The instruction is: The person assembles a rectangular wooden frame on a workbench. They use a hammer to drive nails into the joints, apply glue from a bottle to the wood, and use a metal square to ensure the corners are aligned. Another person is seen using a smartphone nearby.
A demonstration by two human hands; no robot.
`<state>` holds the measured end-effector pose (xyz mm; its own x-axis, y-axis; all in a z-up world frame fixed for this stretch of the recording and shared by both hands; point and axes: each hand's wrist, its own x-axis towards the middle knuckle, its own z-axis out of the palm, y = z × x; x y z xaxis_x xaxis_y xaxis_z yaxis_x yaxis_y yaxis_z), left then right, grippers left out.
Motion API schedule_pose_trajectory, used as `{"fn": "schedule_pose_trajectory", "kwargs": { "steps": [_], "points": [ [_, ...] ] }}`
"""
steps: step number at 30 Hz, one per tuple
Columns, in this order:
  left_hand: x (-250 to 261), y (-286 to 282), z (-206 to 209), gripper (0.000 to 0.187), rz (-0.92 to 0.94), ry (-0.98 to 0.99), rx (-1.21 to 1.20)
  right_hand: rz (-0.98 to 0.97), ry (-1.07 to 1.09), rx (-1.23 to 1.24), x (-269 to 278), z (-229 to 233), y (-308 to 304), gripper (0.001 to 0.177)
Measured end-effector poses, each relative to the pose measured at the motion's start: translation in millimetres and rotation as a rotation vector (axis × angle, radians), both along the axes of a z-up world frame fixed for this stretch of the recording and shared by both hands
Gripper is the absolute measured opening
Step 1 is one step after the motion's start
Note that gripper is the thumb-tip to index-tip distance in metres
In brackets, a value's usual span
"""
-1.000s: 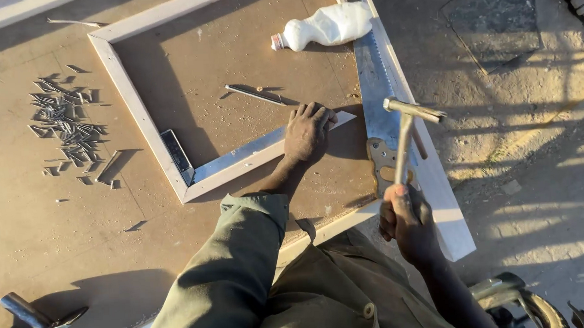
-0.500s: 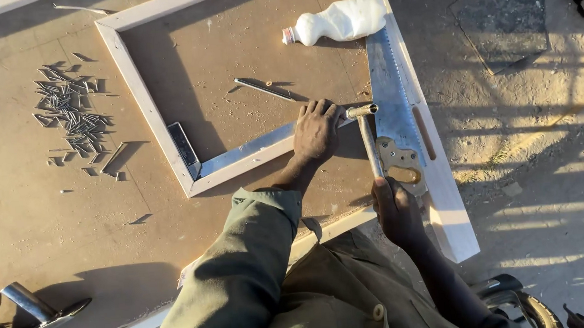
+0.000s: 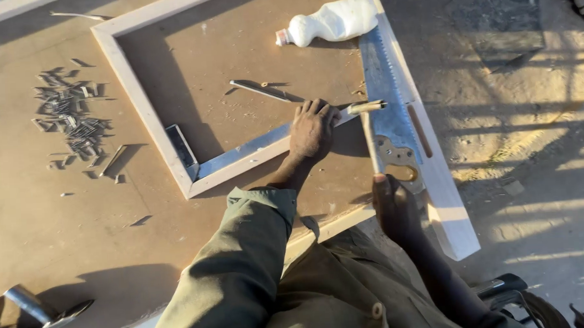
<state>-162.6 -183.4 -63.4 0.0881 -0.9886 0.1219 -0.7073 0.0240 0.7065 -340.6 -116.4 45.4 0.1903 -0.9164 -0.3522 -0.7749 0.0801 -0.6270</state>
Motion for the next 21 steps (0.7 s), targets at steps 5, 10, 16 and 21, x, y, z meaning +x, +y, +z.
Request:
{"fn": "schedule_pose_trajectory", "kwargs": {
  "steps": [5,10,16,21],
  "points": [
    [20.4,43.7,48.5,0.025,0.241,-0.011,-0.214,-0.183,-0.031,0.026,14.9,35.4,7.3,0.045],
    [101.5,120.8,27.7,0.033,0.572,-0.173,-0.018,-0.174,-0.240,0.119,-3.8,-5.8,11.6,0.048],
    [167.4,162.0,51.5,0.036,0.816,-0.234,0.126,-0.137,-0.409,0.129,17.6,11.8,18.5,0.048],
    [151.4,142.5,63.0,0.015,0.449,-0.397,0.004,-0.111,-0.577,0.160,33.8,19.7,16.3,0.045]
  ]
}}
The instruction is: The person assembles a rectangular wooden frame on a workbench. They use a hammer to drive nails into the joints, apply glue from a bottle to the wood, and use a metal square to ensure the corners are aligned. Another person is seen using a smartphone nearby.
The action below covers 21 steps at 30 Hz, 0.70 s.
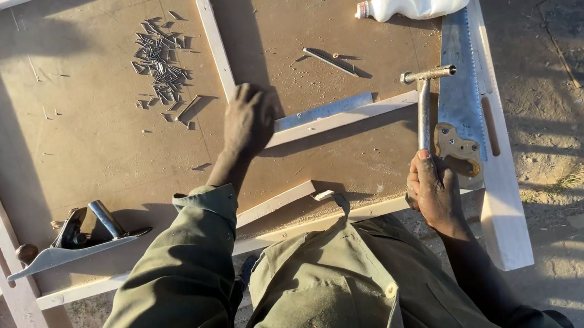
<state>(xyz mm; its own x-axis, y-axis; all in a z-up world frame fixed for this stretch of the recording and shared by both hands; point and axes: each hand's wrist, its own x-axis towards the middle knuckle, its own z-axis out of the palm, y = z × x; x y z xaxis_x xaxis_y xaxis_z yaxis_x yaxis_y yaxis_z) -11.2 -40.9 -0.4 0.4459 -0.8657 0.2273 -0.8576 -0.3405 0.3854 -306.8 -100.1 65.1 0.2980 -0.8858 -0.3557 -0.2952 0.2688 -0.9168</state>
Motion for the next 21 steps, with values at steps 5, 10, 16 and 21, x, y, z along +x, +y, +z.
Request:
{"fn": "schedule_pose_trajectory", "kwargs": {
  "steps": [5,10,16,21],
  "points": [
    [-36.8,0.7,3.7,0.053,-0.377,0.195,0.054,-0.028,0.012,-0.029,-9.3,-12.7,1.7,0.044],
    [-29.5,10.5,-12.7,0.047,-0.343,0.109,0.058,-0.062,0.077,0.016,-16.2,-14.4,1.7,0.044],
    [-20.1,21.7,-30.2,0.044,-0.373,0.078,-0.071,-0.024,0.106,-0.029,-17.9,-24.5,0.6,0.042],
    [-19.3,20.7,-34.1,0.044,-0.364,0.136,-0.103,-0.107,0.153,-0.040,-8.2,-5.1,3.9,0.041]
  ]
}}
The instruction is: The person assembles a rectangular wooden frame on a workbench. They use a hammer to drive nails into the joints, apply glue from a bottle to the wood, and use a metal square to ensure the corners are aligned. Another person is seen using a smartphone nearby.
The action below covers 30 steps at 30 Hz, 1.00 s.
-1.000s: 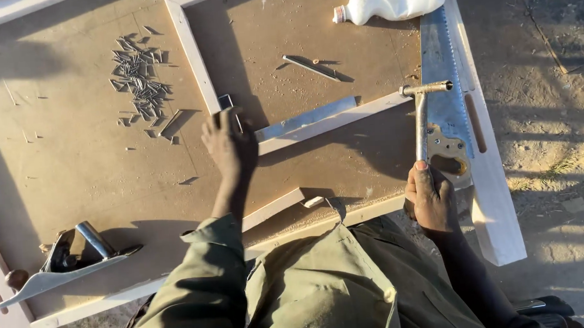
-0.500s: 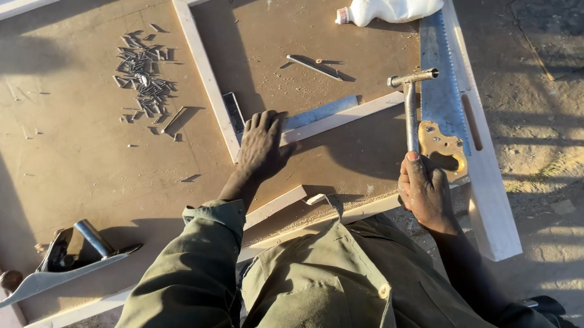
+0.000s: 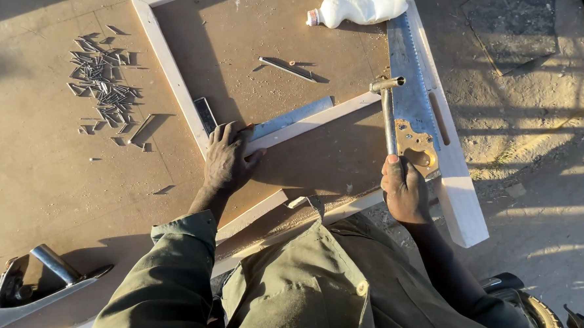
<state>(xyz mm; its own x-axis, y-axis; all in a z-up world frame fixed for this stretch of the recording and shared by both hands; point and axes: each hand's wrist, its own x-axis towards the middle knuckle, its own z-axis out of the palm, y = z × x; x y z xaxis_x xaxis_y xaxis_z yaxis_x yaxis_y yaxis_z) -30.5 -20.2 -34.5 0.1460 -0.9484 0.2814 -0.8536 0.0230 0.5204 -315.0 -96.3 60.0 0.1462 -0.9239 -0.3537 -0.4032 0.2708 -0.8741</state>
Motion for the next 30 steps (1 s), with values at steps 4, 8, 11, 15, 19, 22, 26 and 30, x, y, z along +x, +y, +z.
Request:
{"fn": "schedule_pose_trajectory", "kwargs": {
  "steps": [4,8,11,15,19,22,26,30],
  "points": [
    [1.4,0.2,1.4,0.043,-0.001,-0.008,0.031,0.101,0.464,-0.027,-15.3,-27.1,-6.3,0.046],
    [0.2,-0.1,6.7,0.044,0.016,-0.008,0.084,0.047,0.343,-0.109,-8.6,-1.0,-3.3,0.041],
    [3.0,-1.7,7.5,0.044,-0.015,0.017,0.061,0.171,0.463,-0.207,-17.5,-19.0,1.5,0.037],
    [-2.9,1.6,7.3,0.044,0.006,0.015,0.073,0.351,0.634,-0.364,-37.2,-75.8,-3.2,0.030],
    [3.8,-4.7,5.7,0.043,0.004,-0.047,0.031,0.392,0.955,-0.919,-38.9,-111.4,-28.4,0.022],
    [-0.7,1.1,4.7,0.043,0.019,-0.016,0.029,0.098,0.795,-0.477,-24.7,-78.8,-4.8,0.029],
    [1.0,-1.2,3.3,0.043,-0.007,-0.028,-0.004,-0.074,0.683,-0.200,-22.1,-51.3,-7.7,0.040],
    [-1.7,-0.4,3.6,0.044,0.027,-0.027,0.020,-0.055,0.613,-0.199,-22.7,-45.6,9.8,0.041]
  ]
}}
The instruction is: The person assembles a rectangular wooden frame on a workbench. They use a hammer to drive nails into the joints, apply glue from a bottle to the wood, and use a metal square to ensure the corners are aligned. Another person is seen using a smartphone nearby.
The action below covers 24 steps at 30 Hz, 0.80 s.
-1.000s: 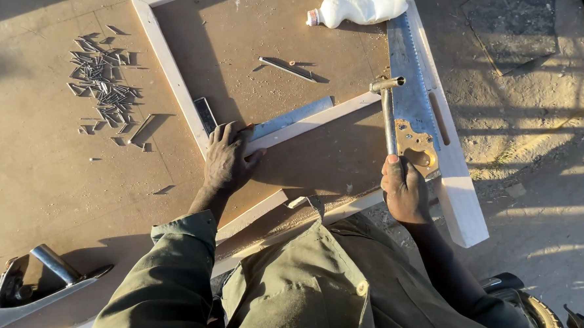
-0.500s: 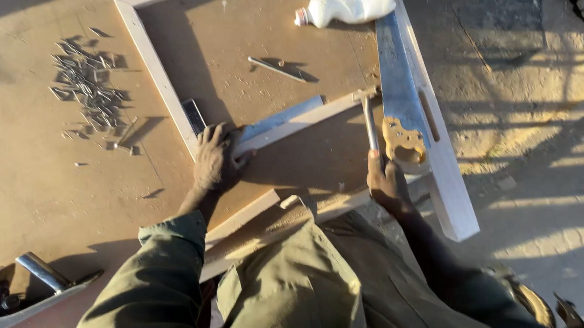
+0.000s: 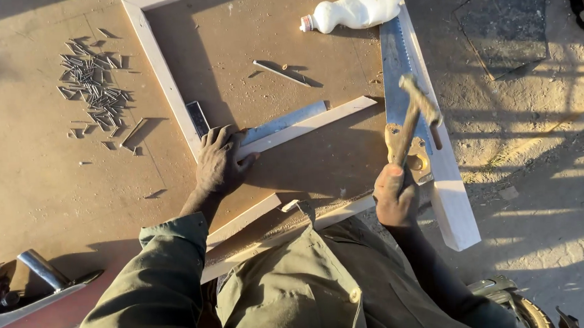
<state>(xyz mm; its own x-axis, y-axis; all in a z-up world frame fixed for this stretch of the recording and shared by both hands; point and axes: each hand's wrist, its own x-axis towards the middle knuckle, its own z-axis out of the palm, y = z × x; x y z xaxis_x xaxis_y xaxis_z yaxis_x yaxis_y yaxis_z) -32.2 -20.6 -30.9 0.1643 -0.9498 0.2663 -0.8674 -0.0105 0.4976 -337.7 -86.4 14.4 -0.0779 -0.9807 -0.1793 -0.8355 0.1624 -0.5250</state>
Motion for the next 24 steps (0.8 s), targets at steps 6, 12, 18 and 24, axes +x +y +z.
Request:
{"fn": "schedule_pose_trajectory", "kwargs": {
  "steps": [6,12,18,24],
  "points": [
    [-0.6,-5.0,0.4,0.043,0.003,0.005,-0.034,-0.002,-0.064,0.030,21.1,13.4,-11.8,0.045],
    [-3.4,6.0,4.7,0.043,-0.011,0.012,0.022,0.000,-0.148,0.089,32.5,29.5,4.3,0.049],
    [-6.4,10.3,0.0,0.042,0.048,-0.045,0.063,0.091,-0.290,0.143,33.5,41.5,18.5,0.055],
    [31.3,38.7,6.1,0.031,0.350,0.122,-0.007,0.230,-0.471,0.237,48.9,42.7,29.4,0.061]
  ]
}}
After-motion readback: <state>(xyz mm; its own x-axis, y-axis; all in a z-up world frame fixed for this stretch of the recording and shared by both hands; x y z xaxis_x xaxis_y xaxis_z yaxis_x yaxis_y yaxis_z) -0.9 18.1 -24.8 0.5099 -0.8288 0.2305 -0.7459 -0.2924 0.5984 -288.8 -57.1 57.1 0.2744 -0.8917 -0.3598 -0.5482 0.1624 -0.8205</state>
